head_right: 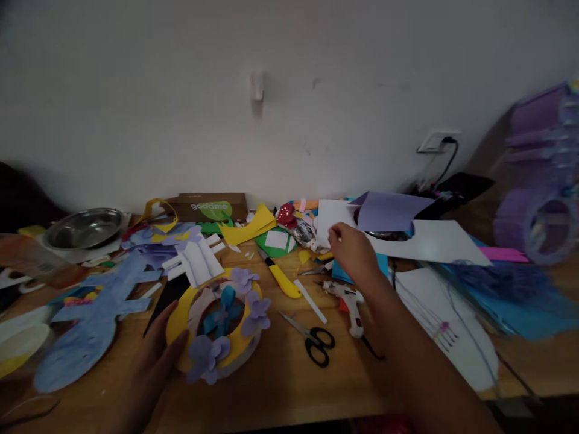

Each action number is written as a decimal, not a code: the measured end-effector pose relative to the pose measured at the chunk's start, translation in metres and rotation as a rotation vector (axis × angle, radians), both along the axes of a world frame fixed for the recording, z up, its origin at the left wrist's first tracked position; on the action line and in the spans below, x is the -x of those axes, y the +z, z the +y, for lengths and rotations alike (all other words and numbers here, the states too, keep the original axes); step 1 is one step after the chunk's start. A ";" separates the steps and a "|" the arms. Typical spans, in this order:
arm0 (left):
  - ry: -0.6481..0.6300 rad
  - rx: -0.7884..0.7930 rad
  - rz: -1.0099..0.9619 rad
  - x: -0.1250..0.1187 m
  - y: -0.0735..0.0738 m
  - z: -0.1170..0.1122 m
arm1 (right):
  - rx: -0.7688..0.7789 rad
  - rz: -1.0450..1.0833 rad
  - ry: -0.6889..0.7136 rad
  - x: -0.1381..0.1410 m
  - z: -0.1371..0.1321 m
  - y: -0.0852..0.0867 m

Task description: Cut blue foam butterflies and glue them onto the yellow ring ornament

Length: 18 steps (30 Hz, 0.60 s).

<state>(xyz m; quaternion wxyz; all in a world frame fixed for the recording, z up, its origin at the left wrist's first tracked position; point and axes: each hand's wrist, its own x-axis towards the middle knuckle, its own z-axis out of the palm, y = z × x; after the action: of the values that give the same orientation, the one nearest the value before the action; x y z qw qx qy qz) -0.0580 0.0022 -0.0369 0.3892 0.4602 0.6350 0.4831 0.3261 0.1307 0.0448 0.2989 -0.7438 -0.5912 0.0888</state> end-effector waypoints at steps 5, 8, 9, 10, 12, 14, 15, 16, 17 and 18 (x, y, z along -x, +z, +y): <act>-0.056 0.064 -0.161 -0.002 -0.001 -0.001 | 0.247 -0.299 -0.141 -0.035 -0.087 -0.028; -0.061 0.077 -0.157 -0.008 -0.006 0.006 | 0.350 -0.252 -0.098 -0.044 -0.103 -0.053; -0.063 0.094 -0.135 -0.011 -0.008 0.008 | 0.362 -0.241 -0.059 -0.045 -0.104 -0.062; -0.066 0.104 -0.120 -0.013 -0.009 0.011 | 0.366 -0.236 -0.019 -0.045 -0.104 -0.069; -0.068 0.104 -0.130 -0.016 -0.011 0.014 | 0.372 -0.230 0.013 -0.042 -0.105 -0.083; -0.063 0.097 -0.186 -0.016 -0.011 0.013 | 0.394 -0.186 -0.044 -0.039 -0.107 -0.093; -0.059 0.093 -0.211 -0.016 -0.011 0.013 | 0.403 -0.138 -0.087 -0.038 -0.107 -0.097; -0.057 0.092 -0.226 -0.015 -0.010 0.011 | 0.406 -0.079 -0.113 -0.037 -0.108 -0.101; -0.059 0.093 -0.232 -0.014 -0.010 0.010 | 0.399 -0.019 -0.121 -0.038 -0.109 -0.104; -0.069 0.097 -0.232 -0.013 -0.009 0.009 | 0.384 0.034 -0.119 -0.040 -0.110 -0.107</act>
<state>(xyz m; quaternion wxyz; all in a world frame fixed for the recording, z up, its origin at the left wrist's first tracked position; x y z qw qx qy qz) -0.0453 0.0112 -0.0459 0.4984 0.4034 0.5920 0.4883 0.3656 0.0211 -0.0621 0.1662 -0.8191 -0.5133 0.1949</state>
